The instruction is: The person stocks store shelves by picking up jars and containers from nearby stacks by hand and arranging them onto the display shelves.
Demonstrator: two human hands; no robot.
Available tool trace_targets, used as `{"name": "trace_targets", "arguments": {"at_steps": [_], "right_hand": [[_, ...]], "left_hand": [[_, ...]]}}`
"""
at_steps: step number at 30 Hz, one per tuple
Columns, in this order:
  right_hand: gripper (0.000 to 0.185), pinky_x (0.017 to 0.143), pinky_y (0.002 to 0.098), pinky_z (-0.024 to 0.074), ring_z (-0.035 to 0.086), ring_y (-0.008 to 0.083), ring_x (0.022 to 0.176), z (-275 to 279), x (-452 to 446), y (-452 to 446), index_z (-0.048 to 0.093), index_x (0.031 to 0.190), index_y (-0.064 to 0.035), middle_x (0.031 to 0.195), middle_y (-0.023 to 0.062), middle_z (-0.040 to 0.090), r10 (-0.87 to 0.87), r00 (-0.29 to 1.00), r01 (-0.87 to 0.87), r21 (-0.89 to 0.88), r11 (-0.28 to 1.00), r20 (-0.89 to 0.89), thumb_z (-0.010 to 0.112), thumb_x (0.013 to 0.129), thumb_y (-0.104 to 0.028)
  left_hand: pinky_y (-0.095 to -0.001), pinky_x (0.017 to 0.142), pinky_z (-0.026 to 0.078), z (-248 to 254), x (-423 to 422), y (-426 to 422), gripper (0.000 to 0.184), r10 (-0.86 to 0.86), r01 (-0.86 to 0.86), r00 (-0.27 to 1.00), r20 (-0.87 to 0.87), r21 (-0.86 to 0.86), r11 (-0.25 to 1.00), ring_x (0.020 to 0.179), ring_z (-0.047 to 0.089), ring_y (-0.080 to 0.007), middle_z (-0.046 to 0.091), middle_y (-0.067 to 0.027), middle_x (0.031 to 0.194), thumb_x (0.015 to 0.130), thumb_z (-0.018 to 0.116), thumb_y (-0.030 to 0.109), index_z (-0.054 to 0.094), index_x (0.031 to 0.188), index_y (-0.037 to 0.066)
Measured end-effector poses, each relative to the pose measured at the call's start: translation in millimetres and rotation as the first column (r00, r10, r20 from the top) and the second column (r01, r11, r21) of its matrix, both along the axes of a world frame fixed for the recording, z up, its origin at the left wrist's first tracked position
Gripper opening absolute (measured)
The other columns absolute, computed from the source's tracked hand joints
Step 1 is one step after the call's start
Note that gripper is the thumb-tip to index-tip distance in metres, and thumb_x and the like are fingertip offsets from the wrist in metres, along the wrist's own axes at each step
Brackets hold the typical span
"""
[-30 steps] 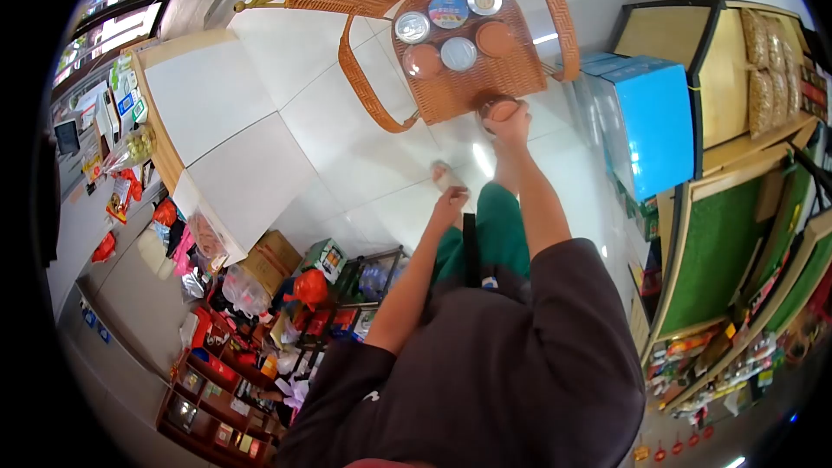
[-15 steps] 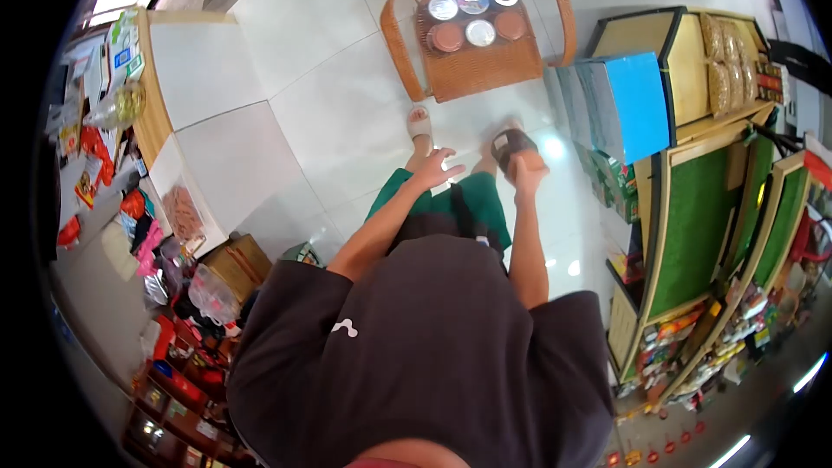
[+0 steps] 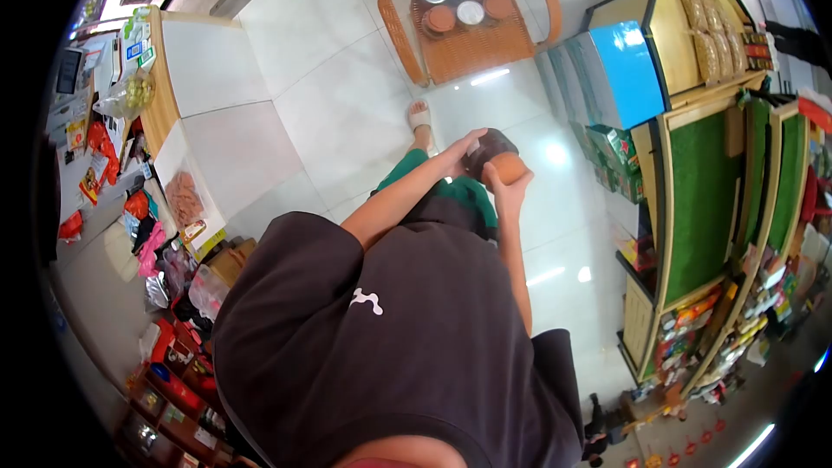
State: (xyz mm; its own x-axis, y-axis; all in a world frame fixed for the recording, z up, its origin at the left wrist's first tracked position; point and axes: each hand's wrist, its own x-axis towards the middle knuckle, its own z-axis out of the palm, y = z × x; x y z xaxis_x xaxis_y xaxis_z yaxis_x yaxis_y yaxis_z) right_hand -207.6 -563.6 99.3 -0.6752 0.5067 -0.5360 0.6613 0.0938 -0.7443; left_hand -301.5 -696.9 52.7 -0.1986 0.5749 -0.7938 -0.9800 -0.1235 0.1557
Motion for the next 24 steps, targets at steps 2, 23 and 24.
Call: {"name": "trace_targets", "arguments": {"at_steps": [2, 23, 24], "right_hand": [[0.079, 0.084, 0.0398, 0.0516, 0.052, 0.0308, 0.111, 21.6, 20.2, 13.0, 0.031, 0.128, -0.0033, 0.12, 0.0217, 0.043, -0.05, 0.997, 0.043, -0.126, 0.991, -0.05, 0.078, 0.073, -0.035], [0.084, 0.103, 0.0429, 0.038, 0.046, 0.0254, 0.125, 1.2, 249.0, 90.4, 0.034, 0.141, -0.007, 0.135, 0.0115, 0.046, -0.825, 0.456, 0.523, -0.649, 0.552, -0.334, 0.067, 0.076, -0.05], [0.081, 0.1, 0.0419, 0.0406, 0.048, 0.0253, 0.123, 22.4, 243.0, 94.8, 0.035, 0.139, -0.0079, 0.135, 0.0129, 0.046, -0.867, 0.427, 0.646, -0.584, 0.491, -0.256, 0.065, 0.078, -0.051]], "left_hand": [[-0.0477, 0.097, 0.042, 0.4, 11.1, 17.7, 0.077, -0.067, 0.064, 0.995, 0.067, 0.055, 0.996, 0.117, 0.051, -0.0304, 0.051, -0.0143, 0.13, 0.078, 0.054, 0.067, 0.049, 0.131, 0.01], [-0.0515, 0.098, 0.04, 67.4, 146.8, 214.7, 0.063, -0.807, 0.894, 0.321, -0.495, -0.123, 0.431, 0.12, 0.047, -0.0244, 0.049, -0.0075, 0.131, 0.089, 0.046, 0.062, 0.045, 0.133, 0.017], [-0.0558, 0.097, 0.039, 114.3, 148.3, 224.0, 0.068, -0.867, 0.907, 0.382, -0.319, -0.051, 0.419, 0.127, 0.04, -0.0251, 0.04, -0.0076, 0.138, 0.087, 0.05, 0.064, 0.041, 0.136, 0.017]]}}
